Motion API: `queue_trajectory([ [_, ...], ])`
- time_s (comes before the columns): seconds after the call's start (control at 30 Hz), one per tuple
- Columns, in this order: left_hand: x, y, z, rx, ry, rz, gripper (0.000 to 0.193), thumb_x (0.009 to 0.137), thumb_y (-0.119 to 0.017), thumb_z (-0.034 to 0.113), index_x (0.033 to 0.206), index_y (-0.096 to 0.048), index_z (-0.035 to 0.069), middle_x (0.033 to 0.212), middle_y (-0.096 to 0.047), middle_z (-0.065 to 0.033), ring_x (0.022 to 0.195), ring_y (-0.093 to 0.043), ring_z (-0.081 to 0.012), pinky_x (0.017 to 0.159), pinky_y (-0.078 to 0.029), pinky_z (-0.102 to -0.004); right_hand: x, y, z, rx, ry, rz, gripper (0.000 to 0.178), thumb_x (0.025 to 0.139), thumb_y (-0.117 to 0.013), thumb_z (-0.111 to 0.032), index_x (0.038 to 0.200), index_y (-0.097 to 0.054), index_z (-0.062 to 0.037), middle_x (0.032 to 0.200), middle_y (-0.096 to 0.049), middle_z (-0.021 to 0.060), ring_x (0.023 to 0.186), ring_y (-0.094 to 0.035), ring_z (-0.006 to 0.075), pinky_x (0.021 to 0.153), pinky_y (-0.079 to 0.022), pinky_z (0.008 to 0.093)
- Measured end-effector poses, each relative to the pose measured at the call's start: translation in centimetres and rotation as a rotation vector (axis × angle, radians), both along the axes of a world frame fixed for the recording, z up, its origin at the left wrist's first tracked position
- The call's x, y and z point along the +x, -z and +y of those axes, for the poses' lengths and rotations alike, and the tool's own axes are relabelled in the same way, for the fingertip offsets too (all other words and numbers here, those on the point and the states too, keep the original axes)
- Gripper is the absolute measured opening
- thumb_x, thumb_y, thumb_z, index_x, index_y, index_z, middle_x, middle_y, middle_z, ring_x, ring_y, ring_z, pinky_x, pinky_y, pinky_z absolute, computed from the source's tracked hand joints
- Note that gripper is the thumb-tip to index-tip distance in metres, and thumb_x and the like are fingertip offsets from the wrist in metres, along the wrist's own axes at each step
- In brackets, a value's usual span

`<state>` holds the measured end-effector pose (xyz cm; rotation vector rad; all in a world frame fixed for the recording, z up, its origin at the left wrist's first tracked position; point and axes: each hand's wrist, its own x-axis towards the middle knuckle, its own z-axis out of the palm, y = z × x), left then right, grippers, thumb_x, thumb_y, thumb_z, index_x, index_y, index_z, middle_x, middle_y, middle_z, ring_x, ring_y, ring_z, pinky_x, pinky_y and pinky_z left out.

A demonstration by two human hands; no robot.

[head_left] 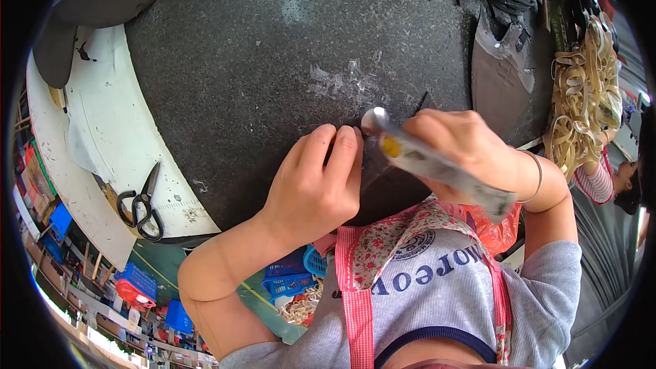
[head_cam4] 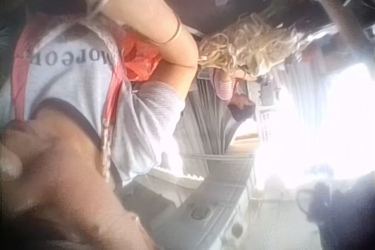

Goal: The person flattens and shapes shoe upper pieces by folding edges and tapping them with a metal hammer on a work surface, working through multiple pieces.

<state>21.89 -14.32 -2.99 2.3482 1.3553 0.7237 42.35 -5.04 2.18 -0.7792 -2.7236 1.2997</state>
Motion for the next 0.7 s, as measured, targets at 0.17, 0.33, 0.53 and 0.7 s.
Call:
queue_trajectory([
  [0.17,-0.7,0.5,0.1,-0.118,-0.130,-0.190,0.025,0.071,-0.072,-0.005,0.095,-0.068,-0.005,0.090,-0.061,-0.0120,0.077,-0.062,-0.0271,0.066,-0.053,-0.0340,-0.5,-0.2,0.5,-0.073,-0.100,-0.128,0.033,0.071,-0.064,-0.007,0.096,-0.046,0.0038,0.078,-0.053,0.0169,0.070,-0.060,0.0380,0.062,-0.050,0.0446],
  [0.33,-1.3,0.3,-0.4,-0.243,-0.192,-0.294,0.032,0.068,-0.075,-0.006,0.098,-0.068,0.000,0.090,-0.062,-0.0093,0.076,-0.062,-0.0247,0.064,-0.052,-0.0344,-0.5,-0.1,0.8,-0.054,-0.103,-0.079,0.036,0.068,-0.065,-0.007,0.095,-0.046,0.0034,0.078,-0.053,0.0171,0.069,-0.059,0.0385,0.061,-0.050,0.0445],
  [0.53,-1.0,-0.7,-0.8,-0.122,-0.062,-0.117,0.028,0.069,-0.067,0.000,0.095,-0.065,-0.010,0.092,-0.059,-0.0136,0.084,-0.060,-0.0299,0.071,-0.052,-0.0373,-0.5,-0.3,0.4,-0.023,-0.116,-0.089,0.039,0.064,-0.066,-0.005,0.096,-0.046,0.0031,0.077,-0.052,0.0166,0.067,-0.059,0.0384,0.058,-0.049,0.0449],
  [0.7,-0.2,-0.8,-2.1,-0.108,-0.064,-0.064,0.024,0.074,-0.067,0.000,0.095,-0.066,-0.010,0.093,-0.060,-0.0140,0.084,-0.059,-0.0292,0.072,-0.054,-0.0362,-0.5,-0.3,-0.3,-0.068,-0.093,-0.020,0.040,0.064,-0.066,-0.004,0.098,-0.048,0.0028,0.077,-0.052,0.0166,0.063,-0.058,0.0377,0.055,-0.049,0.0445],
])
